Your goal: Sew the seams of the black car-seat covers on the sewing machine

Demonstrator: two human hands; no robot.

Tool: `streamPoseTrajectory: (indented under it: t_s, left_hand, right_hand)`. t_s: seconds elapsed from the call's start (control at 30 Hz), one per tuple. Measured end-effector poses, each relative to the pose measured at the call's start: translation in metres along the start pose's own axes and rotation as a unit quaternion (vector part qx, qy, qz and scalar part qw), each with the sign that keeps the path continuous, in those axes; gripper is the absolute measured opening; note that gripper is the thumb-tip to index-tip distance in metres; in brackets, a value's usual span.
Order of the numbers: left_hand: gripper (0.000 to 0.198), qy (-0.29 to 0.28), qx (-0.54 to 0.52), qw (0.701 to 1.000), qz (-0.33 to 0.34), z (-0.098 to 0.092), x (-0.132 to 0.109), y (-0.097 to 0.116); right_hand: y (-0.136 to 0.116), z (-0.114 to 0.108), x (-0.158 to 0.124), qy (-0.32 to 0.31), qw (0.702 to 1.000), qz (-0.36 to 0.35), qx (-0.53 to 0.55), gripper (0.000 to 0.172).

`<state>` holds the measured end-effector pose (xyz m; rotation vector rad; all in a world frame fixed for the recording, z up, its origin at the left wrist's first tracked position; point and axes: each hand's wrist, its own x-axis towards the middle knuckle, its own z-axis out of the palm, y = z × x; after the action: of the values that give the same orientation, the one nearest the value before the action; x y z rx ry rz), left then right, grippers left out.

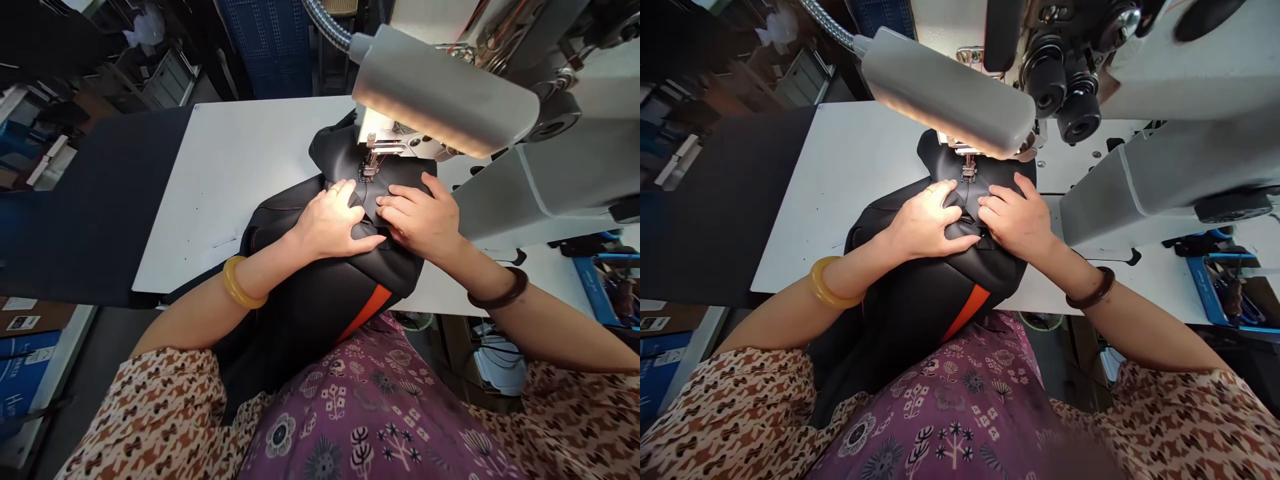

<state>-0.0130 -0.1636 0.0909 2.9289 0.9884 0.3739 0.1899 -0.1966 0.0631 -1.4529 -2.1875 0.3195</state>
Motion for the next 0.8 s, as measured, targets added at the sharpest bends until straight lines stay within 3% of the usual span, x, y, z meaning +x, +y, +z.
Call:
streamPoseTrajectory:
  t_s: [0.1,0.2,0.37,0.5,0.67,0.8]
  left_hand:
    - [0.056,0.024,-0.011,1.0,-0.001,0.002,0.008,-0.008]
    - [0.056,0.011,-0.02,1.0,-0.013,-0.002,0.014,-0.01]
    - [0.057,-0.015,0.027,0.996,-0.078,-0.008,0.005,0.014]
    - [0.06,-0.017,0.026,0.992,-0.12,-0.002,-0.004,0.027]
    - [0.05,0.063,-0.021,0.995,-0.073,0.01,0.001,0.003]
    - [0.046,0.124,-0.032,0.991,-0.045,0.013,0.007,-0.014]
  right_hand:
    - [0.008,-0.002,0.005,0.02,0.997,-0.041,-0.064,0.02]
    - [0.013,-0.005,0.013,0.033,0.995,-0.049,-0.085,0.021]
    - [0.007,-0.002,0.011,0.04,0.991,-0.061,-0.112,0.027]
    - [0.007,0.005,0.006,0.037,0.986,-0.069,-0.149,0.03]
    - [0.029,0.007,0.011,0.094,0.978,-0.089,-0.162,0.029]
    - [0.036,0.006,0.018,0.106,0.98,-0.082,-0.147,0.03]
